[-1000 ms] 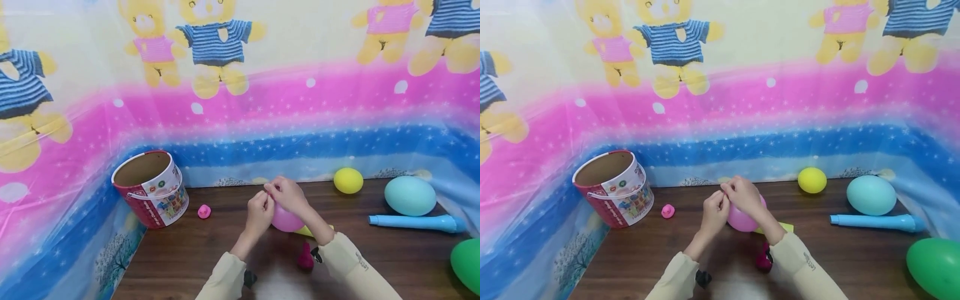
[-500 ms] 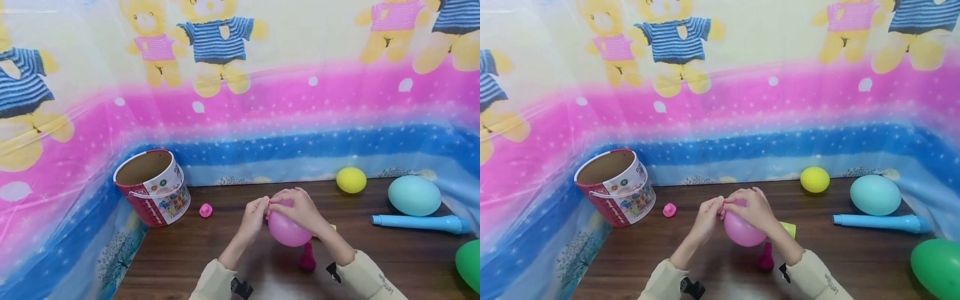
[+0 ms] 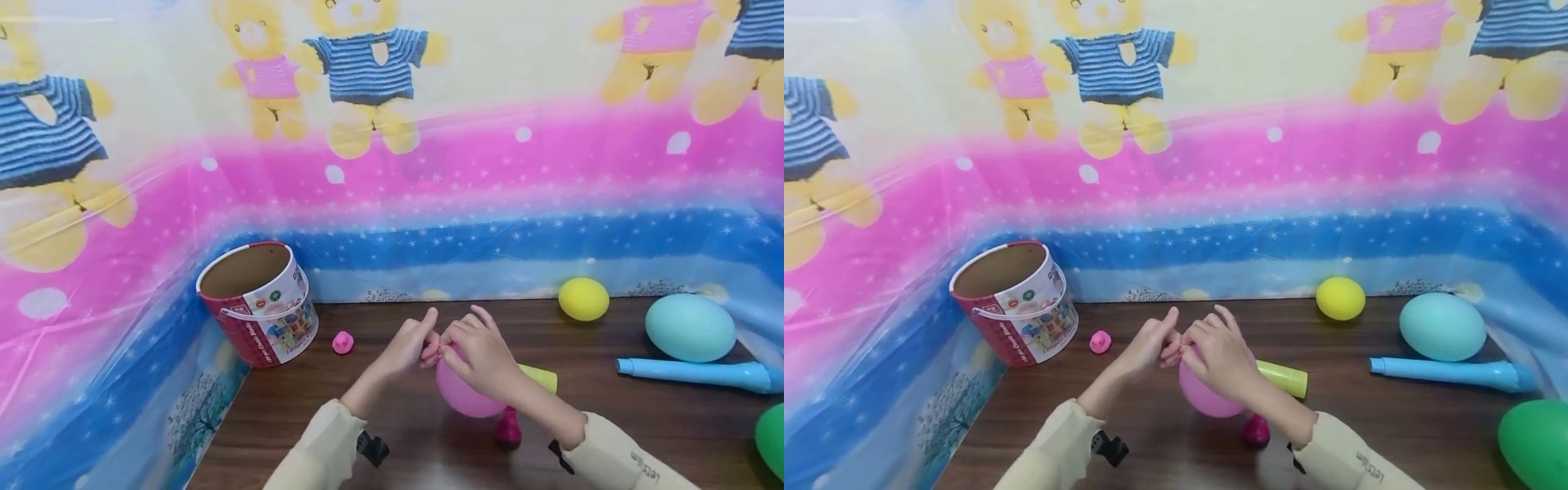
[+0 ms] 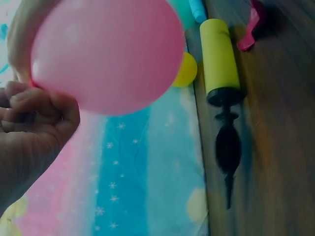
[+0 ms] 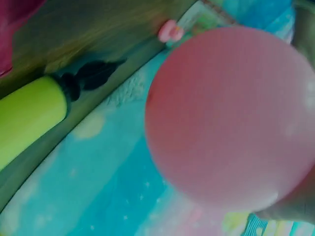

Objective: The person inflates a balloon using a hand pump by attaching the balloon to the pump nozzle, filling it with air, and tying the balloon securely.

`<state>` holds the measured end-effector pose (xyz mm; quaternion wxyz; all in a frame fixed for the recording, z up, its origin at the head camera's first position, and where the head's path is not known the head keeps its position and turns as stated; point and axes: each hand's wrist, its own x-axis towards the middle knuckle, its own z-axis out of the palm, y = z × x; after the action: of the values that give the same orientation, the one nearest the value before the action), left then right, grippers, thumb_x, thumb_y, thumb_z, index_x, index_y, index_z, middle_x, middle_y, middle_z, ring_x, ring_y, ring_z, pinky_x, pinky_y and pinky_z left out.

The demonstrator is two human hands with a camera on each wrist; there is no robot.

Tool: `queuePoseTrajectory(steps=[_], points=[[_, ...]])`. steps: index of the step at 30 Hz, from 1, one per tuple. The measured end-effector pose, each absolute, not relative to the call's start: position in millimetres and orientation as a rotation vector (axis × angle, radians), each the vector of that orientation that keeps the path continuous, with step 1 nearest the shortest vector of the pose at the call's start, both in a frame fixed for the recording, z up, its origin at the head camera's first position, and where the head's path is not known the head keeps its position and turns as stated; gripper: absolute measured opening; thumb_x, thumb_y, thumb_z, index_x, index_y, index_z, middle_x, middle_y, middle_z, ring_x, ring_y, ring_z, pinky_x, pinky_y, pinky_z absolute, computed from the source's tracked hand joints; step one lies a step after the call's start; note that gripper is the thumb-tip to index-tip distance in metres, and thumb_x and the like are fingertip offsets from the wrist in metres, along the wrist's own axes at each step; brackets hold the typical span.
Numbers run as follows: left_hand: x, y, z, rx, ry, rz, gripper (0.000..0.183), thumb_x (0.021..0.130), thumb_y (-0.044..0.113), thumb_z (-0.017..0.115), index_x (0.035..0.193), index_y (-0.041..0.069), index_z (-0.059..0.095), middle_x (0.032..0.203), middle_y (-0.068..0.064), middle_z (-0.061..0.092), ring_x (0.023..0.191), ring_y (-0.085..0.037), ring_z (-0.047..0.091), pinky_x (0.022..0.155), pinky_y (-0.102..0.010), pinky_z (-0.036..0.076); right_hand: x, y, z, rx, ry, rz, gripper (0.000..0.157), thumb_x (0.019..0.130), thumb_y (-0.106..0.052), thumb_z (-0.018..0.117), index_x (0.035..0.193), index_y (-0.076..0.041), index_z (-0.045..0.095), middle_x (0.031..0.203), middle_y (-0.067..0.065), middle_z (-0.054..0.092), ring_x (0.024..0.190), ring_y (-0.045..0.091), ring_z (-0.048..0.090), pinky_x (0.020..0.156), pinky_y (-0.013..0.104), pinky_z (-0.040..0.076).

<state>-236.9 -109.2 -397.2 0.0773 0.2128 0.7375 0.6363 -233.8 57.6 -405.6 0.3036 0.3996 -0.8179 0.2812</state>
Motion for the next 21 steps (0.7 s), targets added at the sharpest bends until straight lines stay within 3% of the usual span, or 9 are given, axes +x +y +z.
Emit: queuePoseTrajectory(steps=[2, 7, 10, 14, 21], points=[[-239.6, -112.8, -396.3, 0.65, 2.08, 1.92, 0.069, 0.106, 0.042, 0.029, 0.043, 0.014, 0.034, 0.04, 0.007, 0.033, 0.04, -0.008, 0.032, 0.047, -0.02, 0.031, -233.2, 61.5, -398.8, 1.169, -2.249, 0.924, 0.01, 0.086, -0.005, 0.063, 0.08, -0.013, 0.065, 0.076, -0.004, 0.063, 0.085, 0.015, 0.055, 0.104, 0.057, 0.035], [-234.6, -111.3, -403.2, 0.552, 1.835, 2.05, 0.065, 0.105, 0.033, 0.035, 0.041, 0.02, 0.04, 0.039, 0.01, 0.035, 0.037, -0.002, 0.031, 0.044, -0.019, 0.03, -233.0, 72.3, -385.8, 1.335, -2.392, 1.294, 0.012, 0.092, -0.007, 0.062, 0.086, -0.016, 0.068, 0.083, -0.003, 0.062, 0.09, 0.011, 0.047, 0.086, 0.039, 0.04], [-226.3, -103.0, -407.0, 0.429, 1.781, 2.153, 0.06, 0.104, 0.028, 0.039, 0.045, 0.02, 0.044, 0.042, 0.01, 0.038, 0.039, 0.0, 0.032, 0.045, -0.016, 0.03, -234.3, 76.0, -388.3, 1.308, -2.393, 1.168, 0.01, 0.089, -0.007, 0.065, 0.085, -0.016, 0.068, 0.084, -0.005, 0.064, 0.092, 0.011, 0.052, 0.096, 0.047, 0.041], [-217.6, -94.2, -408.6, 0.226, 1.727, 2.255, 0.048, 0.102, 0.023, 0.045, 0.054, 0.018, 0.054, 0.047, 0.011, 0.044, 0.041, 0.001, 0.034, 0.047, -0.015, 0.031, -236.9, 75.4, -397.7, 1.203, -2.312, 0.872, 0.01, 0.083, -0.008, 0.072, 0.083, -0.016, 0.066, 0.081, -0.006, 0.068, 0.089, 0.015, 0.061, 0.111, 0.059, 0.03], [-216.8, -98.7, -406.8, 0.064, 1.581, 2.232, 0.041, 0.102, 0.02, 0.038, 0.064, 0.016, 0.051, 0.049, 0.012, 0.044, 0.042, 0.001, 0.034, 0.05, -0.014, 0.035, -232.0, 71.2, -415.1, 1.143, -2.076, 0.88, 0.018, 0.074, -0.006, 0.08, 0.088, -0.015, 0.074, 0.088, -0.004, 0.074, 0.091, 0.017, 0.069, 0.1, 0.055, 0.045]])
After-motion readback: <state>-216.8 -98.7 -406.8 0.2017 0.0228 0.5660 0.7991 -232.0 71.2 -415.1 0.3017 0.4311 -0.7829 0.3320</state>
